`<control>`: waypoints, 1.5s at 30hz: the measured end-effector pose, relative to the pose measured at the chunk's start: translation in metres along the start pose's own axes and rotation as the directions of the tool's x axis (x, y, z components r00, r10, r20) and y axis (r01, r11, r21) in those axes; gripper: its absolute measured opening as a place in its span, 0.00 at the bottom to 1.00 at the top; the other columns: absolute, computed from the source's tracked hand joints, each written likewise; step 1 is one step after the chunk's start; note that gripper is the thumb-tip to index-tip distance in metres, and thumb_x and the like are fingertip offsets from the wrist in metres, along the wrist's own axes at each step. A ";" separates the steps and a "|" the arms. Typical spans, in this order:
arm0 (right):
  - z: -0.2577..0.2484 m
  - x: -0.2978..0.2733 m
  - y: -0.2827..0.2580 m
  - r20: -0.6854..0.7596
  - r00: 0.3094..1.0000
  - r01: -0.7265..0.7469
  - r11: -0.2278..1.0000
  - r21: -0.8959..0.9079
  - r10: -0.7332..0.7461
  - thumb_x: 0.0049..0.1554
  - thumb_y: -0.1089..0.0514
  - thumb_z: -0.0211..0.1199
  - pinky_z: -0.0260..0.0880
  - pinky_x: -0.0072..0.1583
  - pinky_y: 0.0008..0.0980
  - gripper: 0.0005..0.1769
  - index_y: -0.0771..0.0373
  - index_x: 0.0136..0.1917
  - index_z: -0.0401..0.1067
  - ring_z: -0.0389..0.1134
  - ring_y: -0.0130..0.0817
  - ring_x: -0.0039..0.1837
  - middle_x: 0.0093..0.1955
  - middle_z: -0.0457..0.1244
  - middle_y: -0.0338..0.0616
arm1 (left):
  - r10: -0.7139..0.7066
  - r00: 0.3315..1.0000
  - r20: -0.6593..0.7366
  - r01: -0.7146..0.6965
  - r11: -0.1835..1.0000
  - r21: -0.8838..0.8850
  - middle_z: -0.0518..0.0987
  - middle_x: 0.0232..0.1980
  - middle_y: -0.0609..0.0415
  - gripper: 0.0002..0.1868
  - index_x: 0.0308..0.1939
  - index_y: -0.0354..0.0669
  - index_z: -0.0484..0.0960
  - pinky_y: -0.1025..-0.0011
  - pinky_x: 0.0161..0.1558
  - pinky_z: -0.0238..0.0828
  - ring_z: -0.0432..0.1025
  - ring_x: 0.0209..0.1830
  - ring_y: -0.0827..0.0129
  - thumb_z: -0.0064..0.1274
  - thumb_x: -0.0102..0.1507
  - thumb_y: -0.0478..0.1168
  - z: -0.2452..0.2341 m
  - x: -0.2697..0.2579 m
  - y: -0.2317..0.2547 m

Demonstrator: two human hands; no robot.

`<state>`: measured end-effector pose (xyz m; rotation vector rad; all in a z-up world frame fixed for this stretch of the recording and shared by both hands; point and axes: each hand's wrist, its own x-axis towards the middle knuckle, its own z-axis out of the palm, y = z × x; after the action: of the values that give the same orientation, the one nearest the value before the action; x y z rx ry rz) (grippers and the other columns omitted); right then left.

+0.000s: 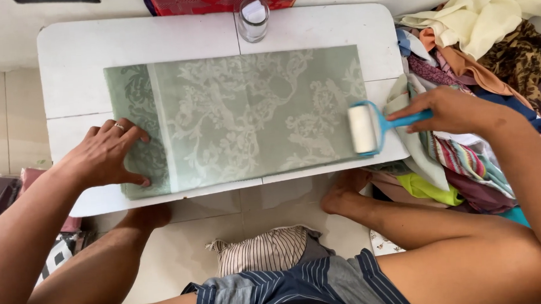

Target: Cleaning fabric with a lint roller and folding it neatly on a table.

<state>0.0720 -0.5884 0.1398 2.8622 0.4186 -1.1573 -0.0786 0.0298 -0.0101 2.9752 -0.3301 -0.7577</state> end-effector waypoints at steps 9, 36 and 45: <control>0.090 0.036 -0.121 -0.376 0.611 0.777 0.618 0.118 -0.697 0.60 0.46 0.64 0.73 0.52 0.36 0.23 0.39 0.69 0.73 0.73 0.41 0.47 0.47 0.70 0.40 | -0.013 0.999 0.031 0.009 0.991 0.137 0.69 0.64 0.57 0.52 0.63 0.63 0.68 0.56 0.68 0.68 0.67 0.69 0.59 0.76 0.41 0.70 -0.013 -0.015 0.017; 0.053 0.005 -0.179 -0.147 0.768 0.555 0.762 -0.336 -0.624 0.59 0.45 0.56 0.71 0.49 0.37 0.26 0.35 0.71 0.67 0.69 0.37 0.43 0.47 0.65 0.34 | -0.071 0.988 -0.137 0.055 0.992 -0.114 0.75 0.66 0.48 0.30 0.62 0.54 0.79 0.55 0.60 0.73 0.71 0.64 0.55 0.59 0.54 0.32 -0.023 -0.047 -0.029; 0.098 0.015 -0.364 -0.305 0.646 0.572 0.709 -0.413 -0.700 0.61 0.45 0.60 0.69 0.37 0.41 0.19 0.33 0.65 0.72 0.64 0.42 0.32 0.41 0.60 0.38 | -0.044 0.956 -0.289 0.004 0.991 -0.137 0.76 0.63 0.48 0.27 0.58 0.48 0.81 0.57 0.53 0.73 0.75 0.55 0.55 0.56 0.53 0.31 -0.013 -0.042 -0.033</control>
<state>-0.0773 -0.2464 0.0859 2.7309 1.5969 -0.3529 -0.1016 0.0715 0.0173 2.9076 -0.2159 -0.3176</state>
